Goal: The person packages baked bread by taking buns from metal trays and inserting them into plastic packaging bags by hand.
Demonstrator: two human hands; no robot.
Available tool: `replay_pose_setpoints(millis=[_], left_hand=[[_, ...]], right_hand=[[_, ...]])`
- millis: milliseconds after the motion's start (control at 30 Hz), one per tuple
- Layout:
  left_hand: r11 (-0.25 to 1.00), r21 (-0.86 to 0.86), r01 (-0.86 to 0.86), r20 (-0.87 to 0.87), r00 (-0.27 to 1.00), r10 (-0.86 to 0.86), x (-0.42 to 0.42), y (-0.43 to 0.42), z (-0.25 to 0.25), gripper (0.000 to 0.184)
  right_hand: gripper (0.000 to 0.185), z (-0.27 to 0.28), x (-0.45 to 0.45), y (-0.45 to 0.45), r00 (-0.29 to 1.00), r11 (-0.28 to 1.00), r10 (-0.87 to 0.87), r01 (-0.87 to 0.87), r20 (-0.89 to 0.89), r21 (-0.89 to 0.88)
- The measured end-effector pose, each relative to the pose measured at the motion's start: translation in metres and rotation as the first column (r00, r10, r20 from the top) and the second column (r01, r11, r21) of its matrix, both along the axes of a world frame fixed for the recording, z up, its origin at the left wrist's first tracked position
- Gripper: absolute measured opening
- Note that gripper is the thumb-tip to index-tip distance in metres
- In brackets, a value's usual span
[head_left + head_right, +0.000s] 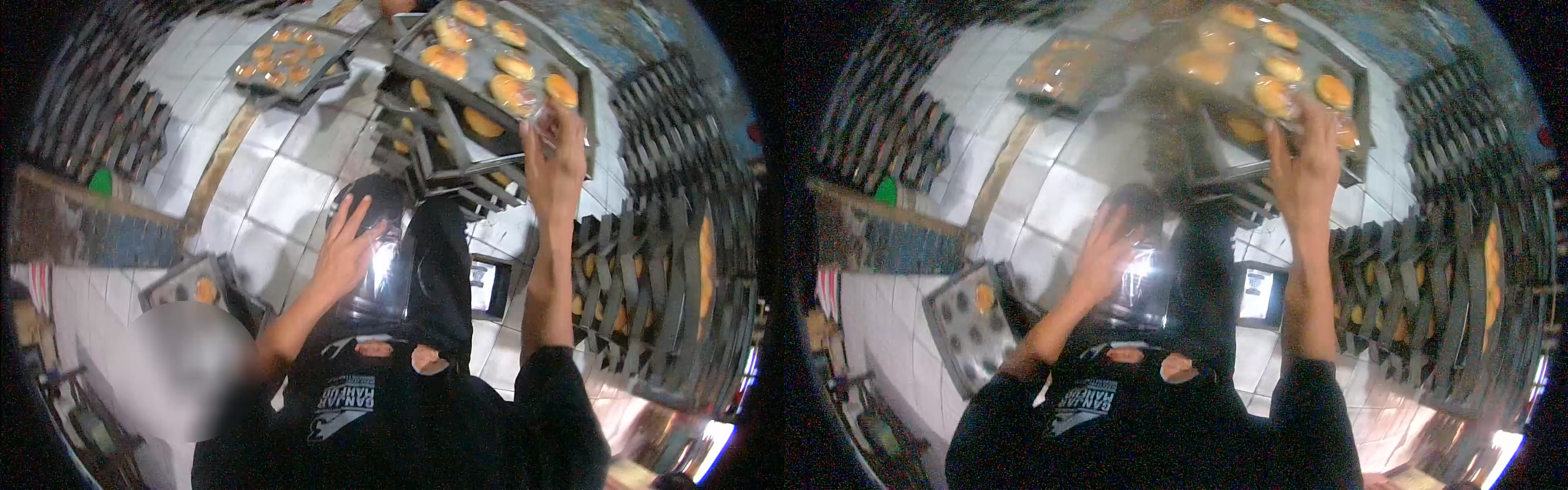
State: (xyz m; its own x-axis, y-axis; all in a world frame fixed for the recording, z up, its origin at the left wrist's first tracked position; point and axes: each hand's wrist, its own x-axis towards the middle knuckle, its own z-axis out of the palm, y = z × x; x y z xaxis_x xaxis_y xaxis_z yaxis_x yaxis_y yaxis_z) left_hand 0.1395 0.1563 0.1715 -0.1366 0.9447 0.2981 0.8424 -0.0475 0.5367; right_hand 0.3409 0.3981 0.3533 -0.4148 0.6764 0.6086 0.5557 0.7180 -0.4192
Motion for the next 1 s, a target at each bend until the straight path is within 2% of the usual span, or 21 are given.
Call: replay_pose_setpoints(millis=[33,100,167,233,267,300,333,367,400,433,533,633,667,733,767,833,867,900,933,967,1000], left_hand=[[0.999,0.040,0.030,0.008,1.000,-0.030,-0.002,-0.007,0.004,0.041],[0.993,0.087,0.079,-0.004,0.997,-0.079,-0.003,-0.015,0.020,0.037],[0.976,0.167,0.138,0.027,0.989,-0.144,-0.001,-0.024,0.036,0.038],[0.976,0.120,0.180,0.237,0.950,-0.204,0.000,-0.029,0.036,0.041],[0.974,0.102,0.203,0.344,0.911,-0.226,0.003,-0.030,0.036,0.043],[0.994,0.024,0.108,0.589,0.802,-0.101,0.009,-0.029,0.043,0.045],[0.995,-0.050,0.085,0.833,0.554,-0.006,0.014,-0.030,0.053,0.045],[0.991,-0.083,0.108,0.914,0.404,0.033,0.014,-0.030,0.052,0.040],[0.986,-0.114,0.122,0.968,0.238,0.083,0.014,-0.030,0.052,0.036],[0.981,-0.148,0.129,0.988,0.070,0.140,0.014,-0.031,0.052,0.031],[0.961,-0.267,0.075,0.964,0.035,0.265,0.018,-0.037,0.042,0.010],[0.905,-0.418,-0.076,0.883,0.201,0.424,0.030,-0.046,0.050,0.011],[0.887,-0.442,-0.130,0.794,0.403,0.455,0.032,-0.050,0.047,0.018],[0.915,-0.355,-0.190,0.589,0.715,0.377,0.032,-0.059,0.033,0.023],[0.935,-0.300,-0.189,0.453,0.834,0.314,0.033,-0.062,0.029,0.025],[0.973,-0.167,-0.160,0.257,0.946,0.200,0.035,-0.064,0.030,0.026],[0.979,-0.160,-0.126,0.170,0.973,0.153,0.032,-0.067,0.029,0.025],[0.983,-0.156,-0.101,0.081,0.990,0.115,0.029,-0.066,0.028,0.023],[0.956,-0.271,-0.110,0.102,0.984,0.143,0.028,-0.065,0.035,0.028],[0.978,-0.125,-0.167,0.109,0.977,0.181,0.029,-0.060,0.048,0.042],[0.976,0.017,-0.217,0.122,0.969,0.213,0.029,-0.050,0.064,0.058]], right_hand=[[0.061,-0.015,0.009,-0.027,0.996,0.949,0.093,-0.089,-0.002,-0.302],[0.064,-0.072,0.020,-0.071,0.827,0.754,0.560,-0.480,0.056,-0.449],[0.063,-0.095,0.021,-0.109,0.807,0.761,0.569,-0.444,0.158,-0.473],[0.061,-0.103,0.024,-0.125,0.806,0.726,0.578,-0.435,0.129,-0.532],[0.049,-0.111,0.032,-0.124,0.856,0.527,0.516,-0.324,-0.007,-0.786],[0.033,-0.114,0.037,-0.118,0.881,0.384,0.444,-0.353,-0.165,-0.853],[0.027,-0.111,0.039,-0.113,0.896,0.343,0.363,-0.382,-0.254,-0.858],[0.021,-0.106,0.040,-0.109,0.896,0.306,0.289,-0.421,-0.338,-0.854],[0.033,-0.104,0.039,-0.108,0.832,0.231,0.200,-0.554,-0.518,-0.800],[0.040,-0.098,0.037,-0.108,0.845,0.238,0.127,-0.534,-0.519,-0.811],[0.068,-0.103,0.028,-0.126,0.858,0.254,-0.162,-0.442,-0.488,-0.860],[0.045,-0.152,0.040,-0.164,0.907,0.143,-0.081,-0.399,-0.413,-0.905],[0.038,-0.158,0.041,-0.166,0.934,0.192,-0.040,-0.342,-0.356,-0.920],[0.027,-0.168,0.058,-0.171,0.974,0.297,-0.007,-0.215,-0.227,-0.930],[0.022,-0.175,0.063,-0.169,0.982,0.447,-0.035,-0.152,-0.187,-0.882],[0.023,-0.185,0.081,-0.156,0.997,0.719,0.070,-0.019,0.045,-0.695],[0.024,-0.183,0.092,-0.148,0.983,0.757,0.074,0.053,0.166,-0.651],[0.023,-0.169,0.096,-0.145,0.995,0.814,0.033,0.028,0.093,-0.580],[0.023,-0.143,0.093,-0.143,0.992,0.677,-0.033,-0.065,-0.119,-0.733],[0.023,-0.115,0.089,-0.144,0.944,0.511,-0.142,-0.189,-0.299,-0.838],[0.023,-0.093,0.086,-0.146,0.919,0.515,-0.083,-0.292,-0.386,-0.806]])
